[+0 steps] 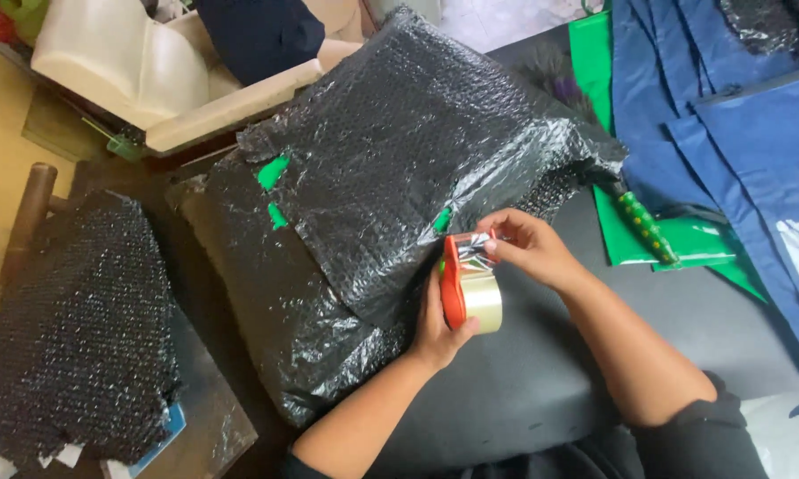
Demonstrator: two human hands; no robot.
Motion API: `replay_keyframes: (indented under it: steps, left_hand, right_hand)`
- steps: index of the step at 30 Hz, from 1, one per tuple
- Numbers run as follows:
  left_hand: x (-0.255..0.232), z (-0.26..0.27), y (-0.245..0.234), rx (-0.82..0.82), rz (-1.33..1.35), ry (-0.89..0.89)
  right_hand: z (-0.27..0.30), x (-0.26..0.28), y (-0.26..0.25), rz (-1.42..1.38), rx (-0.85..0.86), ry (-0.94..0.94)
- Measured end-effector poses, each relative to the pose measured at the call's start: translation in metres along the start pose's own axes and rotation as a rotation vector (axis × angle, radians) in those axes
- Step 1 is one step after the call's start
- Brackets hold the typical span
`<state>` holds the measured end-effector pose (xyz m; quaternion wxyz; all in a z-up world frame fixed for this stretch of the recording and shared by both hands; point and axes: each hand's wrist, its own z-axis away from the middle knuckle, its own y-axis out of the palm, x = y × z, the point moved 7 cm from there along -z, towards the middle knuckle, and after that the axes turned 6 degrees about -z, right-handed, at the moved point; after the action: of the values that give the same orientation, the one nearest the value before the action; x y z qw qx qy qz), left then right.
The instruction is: The person wraps a green tote bag in black bubble wrap on a table, then uses a handheld tape dispenser to apply clear tape to seal the bubble wrap. The person also cuts and places several small pieces of tape on the table surface.
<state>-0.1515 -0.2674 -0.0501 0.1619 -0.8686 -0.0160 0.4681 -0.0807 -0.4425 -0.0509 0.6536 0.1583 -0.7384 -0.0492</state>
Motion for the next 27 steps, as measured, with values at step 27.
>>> replay_keyframes:
  steps: [27]
  left_hand:
    - [-0.070, -0.018, -0.014, -0.002, -0.233, 0.207]
  right_hand:
    - [0.035, 0.070, 0.041, 1.164, -0.144, -0.867]
